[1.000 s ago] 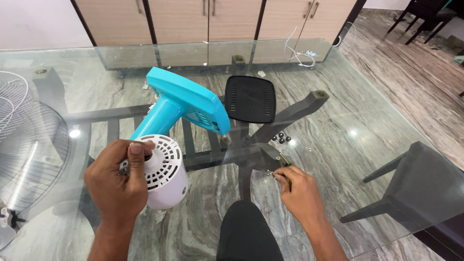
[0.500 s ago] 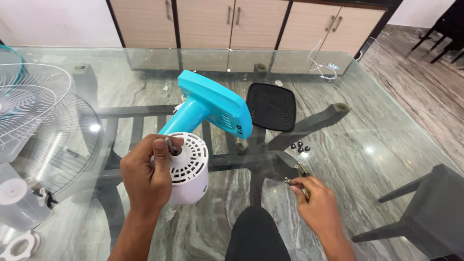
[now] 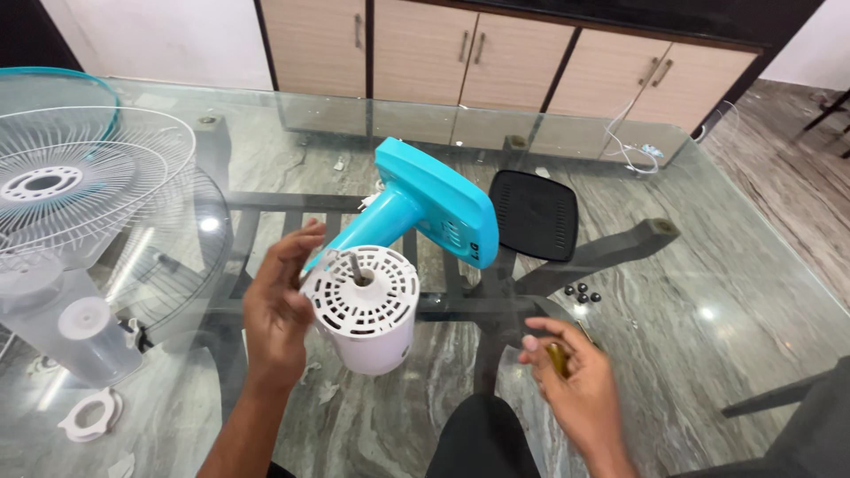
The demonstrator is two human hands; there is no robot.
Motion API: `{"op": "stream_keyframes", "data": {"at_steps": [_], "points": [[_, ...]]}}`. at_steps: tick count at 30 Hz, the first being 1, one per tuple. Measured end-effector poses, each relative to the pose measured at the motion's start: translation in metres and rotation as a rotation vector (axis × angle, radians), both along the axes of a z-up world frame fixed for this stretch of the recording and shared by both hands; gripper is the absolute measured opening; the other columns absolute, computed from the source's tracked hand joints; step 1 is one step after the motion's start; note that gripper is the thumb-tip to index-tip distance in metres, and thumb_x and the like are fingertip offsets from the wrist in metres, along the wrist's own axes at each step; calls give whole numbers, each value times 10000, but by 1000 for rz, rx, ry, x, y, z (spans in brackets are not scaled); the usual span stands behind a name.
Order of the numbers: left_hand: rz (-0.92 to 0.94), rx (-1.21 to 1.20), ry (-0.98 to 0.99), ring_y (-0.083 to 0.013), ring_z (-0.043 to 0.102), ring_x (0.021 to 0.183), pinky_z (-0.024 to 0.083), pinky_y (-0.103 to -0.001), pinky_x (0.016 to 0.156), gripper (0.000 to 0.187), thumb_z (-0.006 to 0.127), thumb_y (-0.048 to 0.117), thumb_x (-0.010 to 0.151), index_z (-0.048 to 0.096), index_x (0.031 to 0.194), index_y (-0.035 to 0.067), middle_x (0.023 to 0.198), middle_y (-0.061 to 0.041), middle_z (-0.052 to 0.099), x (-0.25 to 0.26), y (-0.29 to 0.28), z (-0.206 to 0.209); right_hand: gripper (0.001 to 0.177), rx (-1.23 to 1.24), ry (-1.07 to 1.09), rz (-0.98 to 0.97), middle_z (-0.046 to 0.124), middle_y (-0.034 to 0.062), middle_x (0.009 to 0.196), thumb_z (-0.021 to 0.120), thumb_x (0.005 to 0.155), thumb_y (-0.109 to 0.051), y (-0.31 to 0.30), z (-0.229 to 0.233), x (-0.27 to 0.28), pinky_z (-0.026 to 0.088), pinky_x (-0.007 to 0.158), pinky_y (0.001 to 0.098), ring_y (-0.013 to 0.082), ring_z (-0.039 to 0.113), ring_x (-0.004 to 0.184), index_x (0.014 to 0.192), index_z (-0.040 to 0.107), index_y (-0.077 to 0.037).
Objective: The person uses a yellow screwdriver to loosen and remove screws from the white plastic housing of a teal fan motor. They rotate the motor housing to access different screw locations and eventually separate the top cover from the base, exposing the internal copper windings.
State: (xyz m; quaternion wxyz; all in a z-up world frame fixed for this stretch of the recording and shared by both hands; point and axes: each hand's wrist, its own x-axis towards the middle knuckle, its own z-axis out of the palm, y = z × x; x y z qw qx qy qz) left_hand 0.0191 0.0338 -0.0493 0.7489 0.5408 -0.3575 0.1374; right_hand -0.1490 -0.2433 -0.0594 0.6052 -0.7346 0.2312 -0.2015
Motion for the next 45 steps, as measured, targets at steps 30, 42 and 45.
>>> {"op": "stream_keyframes", "data": {"at_steps": [30,42,45], "points": [[341,431,-204,-451,294,1535,474,-462,1128,1264,950,556,606,285,1517,-14,1607,-290,344,-14,7,-11,227,-206,-215,334,645,2,858,760,914,-151,73,45,93,407,586,206,26,527,702,1058,801,20],[542,595,-280,-400,325,1518,240,-535,1155,1232,889,683,374,478,1310,-5,1342,-167,619,-17,3,-1,233,-24,-62,176,577,-21,607,781,886,-155,75,43,82,252,429,222,24,386,481,1060,817,-4],[553,639,-205,-403,325,1513,266,-545,1153,1180,908,662,387,549,1291,-7,1379,-159,592,-16,1,-3,250,43,-110,178,586,-62,600,780,878,-152,76,42,83,261,425,219,9,396,481,1061,803,18]]}}
